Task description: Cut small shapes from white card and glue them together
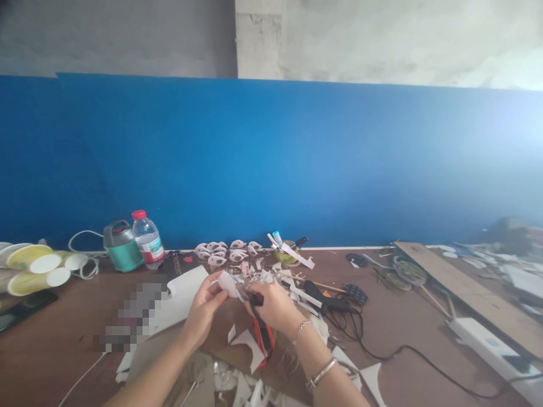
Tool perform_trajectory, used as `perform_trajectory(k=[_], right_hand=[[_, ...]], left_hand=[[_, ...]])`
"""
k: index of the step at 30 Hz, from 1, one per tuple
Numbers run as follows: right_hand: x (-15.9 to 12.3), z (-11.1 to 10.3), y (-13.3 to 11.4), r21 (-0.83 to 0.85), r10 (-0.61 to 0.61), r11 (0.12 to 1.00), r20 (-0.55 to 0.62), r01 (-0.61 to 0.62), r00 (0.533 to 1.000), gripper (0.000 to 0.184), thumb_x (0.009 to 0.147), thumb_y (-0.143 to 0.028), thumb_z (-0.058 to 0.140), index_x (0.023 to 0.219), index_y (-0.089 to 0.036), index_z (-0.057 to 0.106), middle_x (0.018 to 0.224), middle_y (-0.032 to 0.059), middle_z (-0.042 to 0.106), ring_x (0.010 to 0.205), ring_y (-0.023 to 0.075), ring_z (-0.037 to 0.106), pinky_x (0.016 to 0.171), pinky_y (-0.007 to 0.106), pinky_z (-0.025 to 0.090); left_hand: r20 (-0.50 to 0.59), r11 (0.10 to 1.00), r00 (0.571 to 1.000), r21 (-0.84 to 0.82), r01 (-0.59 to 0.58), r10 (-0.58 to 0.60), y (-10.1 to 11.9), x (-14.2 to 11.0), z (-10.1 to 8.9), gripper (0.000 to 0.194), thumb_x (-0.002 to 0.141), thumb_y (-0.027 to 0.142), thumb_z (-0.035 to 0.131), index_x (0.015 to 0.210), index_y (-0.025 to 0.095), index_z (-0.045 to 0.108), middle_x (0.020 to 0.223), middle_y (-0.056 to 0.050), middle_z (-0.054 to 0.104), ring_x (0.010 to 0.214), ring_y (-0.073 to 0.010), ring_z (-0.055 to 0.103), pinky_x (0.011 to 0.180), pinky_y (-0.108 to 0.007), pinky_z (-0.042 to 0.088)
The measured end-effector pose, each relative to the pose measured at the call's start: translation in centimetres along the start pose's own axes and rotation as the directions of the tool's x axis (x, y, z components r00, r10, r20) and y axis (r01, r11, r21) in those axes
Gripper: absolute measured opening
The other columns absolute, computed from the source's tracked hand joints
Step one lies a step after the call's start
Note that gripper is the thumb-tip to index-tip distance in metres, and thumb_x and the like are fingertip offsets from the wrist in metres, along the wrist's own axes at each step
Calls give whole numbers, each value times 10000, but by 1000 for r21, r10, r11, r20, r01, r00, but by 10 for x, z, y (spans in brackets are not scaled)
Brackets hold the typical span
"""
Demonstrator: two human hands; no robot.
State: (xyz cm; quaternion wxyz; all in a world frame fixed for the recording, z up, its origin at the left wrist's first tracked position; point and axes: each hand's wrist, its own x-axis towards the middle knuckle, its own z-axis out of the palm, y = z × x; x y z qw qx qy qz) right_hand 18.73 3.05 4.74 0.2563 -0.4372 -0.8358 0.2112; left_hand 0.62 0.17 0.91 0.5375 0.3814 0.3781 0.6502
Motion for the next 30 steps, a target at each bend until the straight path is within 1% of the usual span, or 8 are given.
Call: perform_trajectory(k=[5, 10, 14, 16, 19, 21, 24, 30], right_hand=[[0, 0, 1, 35, 43, 998, 6, -43, 999, 104, 715, -260, 570, 699, -179, 634, 504, -55, 447, 491, 91, 358, 489, 192, 297], [2, -1, 0, 49, 92, 995, -1, -92, 996, 177, 716, -316, 592, 806, -178, 659, 524, -45, 491, 501, 102, 386, 500, 198, 316], [1, -3, -2, -8, 80, 997, 15, -80, 997, 194, 704, -327, 614, 834, -193, 669, 583, -17, 571, 533, 119, 459, 529, 207, 329], [1, -4, -3, -42, 76, 996, 15, -76, 997, 191, 710, -334, 611, 834, -203, 671, 600, -7, 595, 544, 127, 482, 535, 211, 328], [0, -3, -4, -85, 71, 994, 9, -70, 997, 190, 717, -337, 602, 846, -215, 672, 607, 0, 613, 551, 136, 500, 539, 215, 322], [0, -3, -4, -107, 57, 993, 3, -56, 998, 184, 718, -330, 602, 847, -219, 671, 613, 2, 624, 555, 138, 508, 542, 215, 319], [0, -2, -3, -132, 38, 991, -1, -38, 999, 164, 729, -322, 590, 831, -218, 667, 621, 6, 634, 558, 139, 516, 540, 215, 312], [1, -1, 0, -151, 20, 988, 5, -19, 1000, 132, 740, -265, 550, 801, -217, 656, 645, 12, 654, 579, 143, 544, 549, 215, 314]], left_hand=[[5, 1000, 1000, -4, -5, 5, -1, 1, -2, 480, 727, 237, 687, 1177, 225, 519, 974, -48, 677, 859, -187, 624, 779, -301, 468], [-24, 999, 999, 40, -37, 38, 0, 0, -4, 500, 748, 234, 649, 1229, 230, 515, 975, -44, 665, 867, -189, 615, 771, -289, 458], [0, 999, 1000, 19, -31, 31, -1, 0, -3, 540, 750, 226, 633, 1265, 244, 472, 986, -44, 667, 843, -188, 623, 793, -315, 456], [1, 999, 1000, 9, -31, 31, -1, 0, -3, 509, 741, 225, 639, 1228, 232, 488, 1013, -55, 665, 845, -195, 627, 799, -327, 455], [-4, 999, 999, 27, -32, 32, -2, 1, -2, 425, 725, 235, 653, 1133, 201, 539, 1030, -71, 666, 861, -209, 626, 788, -321, 456], [-3, 998, 999, 48, -34, 34, -1, 1, -2, 400, 722, 240, 657, 1106, 199, 552, 1024, -68, 671, 865, -206, 624, 778, -305, 454], [-7, 997, 999, 69, -43, 44, -1, 1, -2, 394, 724, 243, 659, 1101, 200, 554, 1005, -62, 677, 867, -201, 622, 771, -290, 452], [-8, 997, 1000, 74, -29, 29, -3, 2, -3, 421, 719, 260, 669, 1119, 201, 552, 1038, -73, 674, 828, -197, 630, 775, -303, 456]])
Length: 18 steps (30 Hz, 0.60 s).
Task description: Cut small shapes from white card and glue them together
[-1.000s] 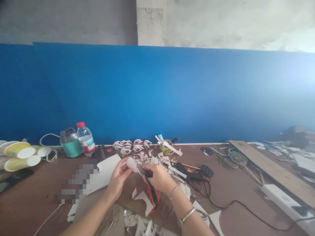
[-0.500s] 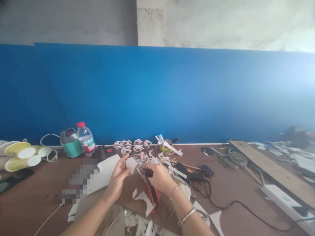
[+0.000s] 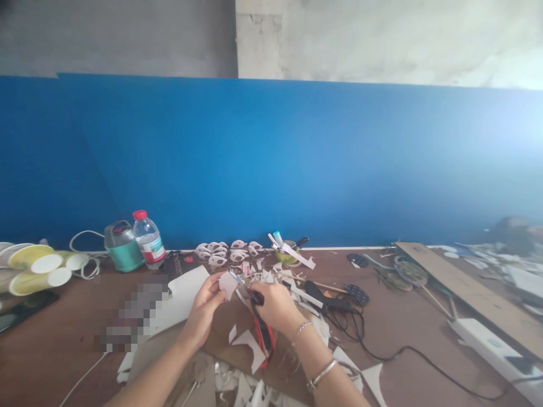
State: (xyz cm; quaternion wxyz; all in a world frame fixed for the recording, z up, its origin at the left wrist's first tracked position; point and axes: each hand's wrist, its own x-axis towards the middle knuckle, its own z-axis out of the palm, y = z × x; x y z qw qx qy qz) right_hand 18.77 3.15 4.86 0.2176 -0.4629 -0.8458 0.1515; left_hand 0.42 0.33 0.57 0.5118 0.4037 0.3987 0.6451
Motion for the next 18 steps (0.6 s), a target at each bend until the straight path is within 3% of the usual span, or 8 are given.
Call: perform_trajectory(k=[18], right_hand=[[0, -2, -1, 29, 32, 999, -18, -31, 999, 155, 716, -306, 602, 829, -219, 663, 623, -3, 640, 557, 135, 518, 538, 213, 315]], left_hand=[[-22, 1000, 1000, 9, 16, -15, -3, 2, -3, 432, 757, 288, 633, 1174, 207, 553, 1082, -75, 662, 969, -225, 602, 816, -313, 443]])
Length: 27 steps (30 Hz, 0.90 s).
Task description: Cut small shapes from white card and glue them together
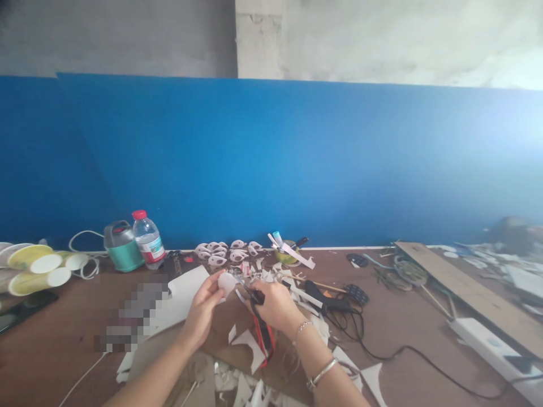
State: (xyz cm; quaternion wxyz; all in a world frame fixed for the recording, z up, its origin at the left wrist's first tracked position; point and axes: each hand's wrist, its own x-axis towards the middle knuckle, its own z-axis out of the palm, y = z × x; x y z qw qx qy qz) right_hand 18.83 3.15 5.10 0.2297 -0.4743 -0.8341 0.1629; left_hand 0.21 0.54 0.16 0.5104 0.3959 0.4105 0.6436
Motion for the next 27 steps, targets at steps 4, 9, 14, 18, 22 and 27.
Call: perform_trajectory(k=[4, 9, 14, 18, 22, 27], right_hand=[[-1, -1, -2, -13, -22, 1000, 11, 22, 1000, 163, 726, -320, 596, 833, -219, 668, 633, 4, 649, 566, 140, 534, 544, 216, 320], [-1, -2, -3, -34, -39, 999, 21, 40, 999, 171, 743, -328, 580, 842, -221, 670, 647, 13, 657, 581, 149, 553, 552, 221, 325], [-1, -2, -3, -49, -40, 998, 35, 42, 999, 165, 750, -326, 567, 830, -222, 667, 648, 15, 658, 587, 149, 558, 553, 219, 326], [-1, -2, -3, -46, -51, 998, 34, 52, 998, 139, 758, -307, 558, 798, -220, 659, 634, 10, 651, 574, 142, 545, 548, 215, 323], [-2, -2, -3, -35, -61, 997, 31, 62, 998, 139, 761, -307, 554, 770, -212, 655, 623, 12, 645, 563, 137, 534, 544, 215, 317], [-2, -1, -3, -7, -45, 999, 29, 45, 999, 133, 745, -304, 566, 770, -209, 656, 601, 4, 624, 540, 127, 503, 530, 210, 313]], left_hand=[[-3, 1000, 1000, -1, 3, -3, 0, 0, 0, 437, 741, 293, 647, 1162, 199, 573, 1087, -81, 664, 987, -240, 603, 828, -319, 446], [0, 1000, 1000, -22, -8, 8, -1, 0, 1, 417, 735, 273, 659, 1140, 206, 588, 1089, -72, 670, 1013, -236, 596, 848, -313, 445], [2, 1000, 1000, -15, -13, 13, -1, 0, 0, 428, 734, 283, 665, 1147, 200, 588, 1081, -85, 671, 1002, -247, 602, 856, -336, 446], [-10, 1000, 1000, 0, -10, 10, 0, 0, 0, 432, 732, 291, 665, 1147, 191, 592, 1082, -94, 668, 1011, -259, 600, 864, -354, 446], [-8, 1000, 1000, -10, -4, 4, 0, 0, 0, 436, 727, 291, 670, 1146, 198, 593, 1092, -89, 668, 1026, -254, 594, 867, -341, 445], [2, 1000, 1000, -16, -6, 6, -1, 0, 0, 436, 735, 294, 670, 1154, 205, 589, 1107, -80, 665, 1035, -245, 589, 872, -323, 438]])
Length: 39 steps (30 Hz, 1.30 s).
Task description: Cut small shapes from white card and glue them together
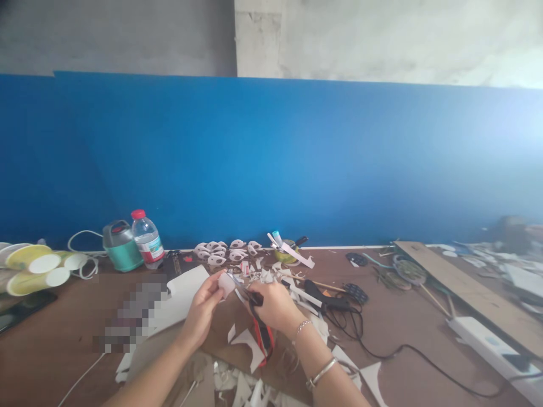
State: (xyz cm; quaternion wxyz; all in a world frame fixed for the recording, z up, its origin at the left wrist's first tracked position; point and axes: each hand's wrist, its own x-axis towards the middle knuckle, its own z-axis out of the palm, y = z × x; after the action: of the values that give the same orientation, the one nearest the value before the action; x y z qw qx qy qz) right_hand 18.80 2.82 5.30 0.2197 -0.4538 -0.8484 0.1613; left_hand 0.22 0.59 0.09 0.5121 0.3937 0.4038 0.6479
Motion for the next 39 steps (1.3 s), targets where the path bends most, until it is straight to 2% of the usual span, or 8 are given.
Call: perform_trajectory(k=[13, 19, 23, 29, 39], right_hand=[[0, 0, 2, 14, -18, 1000, 3, 18, 1000, 122, 755, -289, 565, 758, -207, 656, 573, -11, 591, 521, 115, 464, 519, 203, 313], [1, 3, 6, 18, -16, 1000, -3, 16, 1000, 104, 743, -281, 580, 747, -208, 654, 571, -14, 590, 521, 115, 462, 523, 205, 309], [2, 3, 7, 11, 11, 1000, -13, -11, 1000, 105, 737, -279, 580, 731, -204, 653, 546, -18, 573, 512, 115, 454, 511, 207, 301], [2, -1, 6, 33, 35, 999, 0, -35, 999, 138, 713, -285, 586, 809, -214, 657, 541, -24, 574, 498, 121, 454, 504, 211, 300], [2, 0, 8, 11, -7, 1000, -3, 7, 1000, 129, 709, -246, 561, 777, -208, 665, 561, -14, 572, 524, 121, 455, 523, 210, 299]], left_hand=[[-9, 1000, 1000, 1, -4, 4, 0, 0, 0, 432, 727, 290, 675, 1145, 209, 604, 1099, -81, 670, 1033, -253, 591, 881, -336, 432], [-1, 1000, 1000, -3, -10, 10, -1, -1, 0, 443, 748, 279, 650, 1173, 201, 555, 1078, -88, 667, 1002, -239, 606, 860, -333, 441], [-28, 1000, 999, -1, -18, 18, 1, -2, 2, 368, 740, 307, 655, 1079, 195, 565, 1036, -77, 680, 923, -221, 631, 812, -318, 453], [-47, 999, 998, 24, -39, 40, 3, -2, 4, 341, 744, 326, 647, 1058, 210, 583, 1027, -61, 678, 941, -218, 616, 800, -301, 448], [1, 999, 1000, 31, -28, 28, 2, -2, 2, 309, 776, 305, 618, 1066, 212, 572, 1057, -60, 663, 921, -202, 614, 790, -292, 443]])
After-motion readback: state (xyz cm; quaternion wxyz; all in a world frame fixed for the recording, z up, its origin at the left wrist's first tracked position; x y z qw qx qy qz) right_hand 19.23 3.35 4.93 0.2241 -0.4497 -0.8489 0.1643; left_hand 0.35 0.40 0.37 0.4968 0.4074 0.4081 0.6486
